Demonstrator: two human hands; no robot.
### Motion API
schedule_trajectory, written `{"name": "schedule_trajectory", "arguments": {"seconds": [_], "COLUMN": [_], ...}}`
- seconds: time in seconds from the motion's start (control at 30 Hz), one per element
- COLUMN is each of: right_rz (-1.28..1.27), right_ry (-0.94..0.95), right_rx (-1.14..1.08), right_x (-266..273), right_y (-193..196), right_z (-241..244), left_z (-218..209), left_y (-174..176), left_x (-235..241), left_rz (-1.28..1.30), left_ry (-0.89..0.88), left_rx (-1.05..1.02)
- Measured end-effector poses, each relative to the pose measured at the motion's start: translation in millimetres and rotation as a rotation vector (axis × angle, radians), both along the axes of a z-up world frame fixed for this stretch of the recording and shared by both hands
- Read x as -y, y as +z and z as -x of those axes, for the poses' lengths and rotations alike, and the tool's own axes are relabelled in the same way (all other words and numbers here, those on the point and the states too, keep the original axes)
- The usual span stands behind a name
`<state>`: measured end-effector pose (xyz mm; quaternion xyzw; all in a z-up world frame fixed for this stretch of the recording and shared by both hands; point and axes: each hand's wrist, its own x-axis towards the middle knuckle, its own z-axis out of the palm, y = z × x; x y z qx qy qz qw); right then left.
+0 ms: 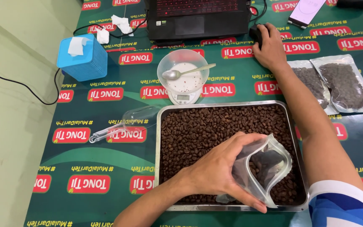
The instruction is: Filling small plastic pouches with roasted coffee beans from a tray using hands and a small scoop.
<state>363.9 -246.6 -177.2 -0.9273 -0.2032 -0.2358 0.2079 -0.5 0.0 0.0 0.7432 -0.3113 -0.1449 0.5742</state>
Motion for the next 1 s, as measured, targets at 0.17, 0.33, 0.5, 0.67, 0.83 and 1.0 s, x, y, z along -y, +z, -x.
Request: {"name": "schedule_trajectory", "arguments": {"seconds": [0.17,0.33,0.5,0.67,0.83,1.0], "right_rz": [-0.099,-0.090,-0.114,-0.123,0.001,0.273], "right_ry": [0.077,0.071,0.060,0.069,0.041,-0.104], "right_rx": [-0.054,0.105,-0.005,-0.053,0.087,0.190], "right_x": [-0.6,-2.1,-2.6,-2.7,-0.1,-2.3], "right_y": [7.1,8.0,8.8,9.1,1.8,-1.4], "right_z": [3.8,6.7,5.9,7.2,0.0,-2.9], "left_z": [-1.0,-0.6,-0.2,-0.7,-0.9,-0.4], "left_y": [-0.5,-2.3,-0.4,0.2,-2.5,0.9], "left_x": [-0.7,-0.6,-1.1,-1.6,-1.6,-2.9], "left_rz": [0.013,0.008,0.011,0.007,0.026,0.030], "left_ry": [0.001,0.004,0.006,0.006,0.010,0.044], "left_rx": [0.010,0.026,0.021,0.016,0.020,-0.005]}}
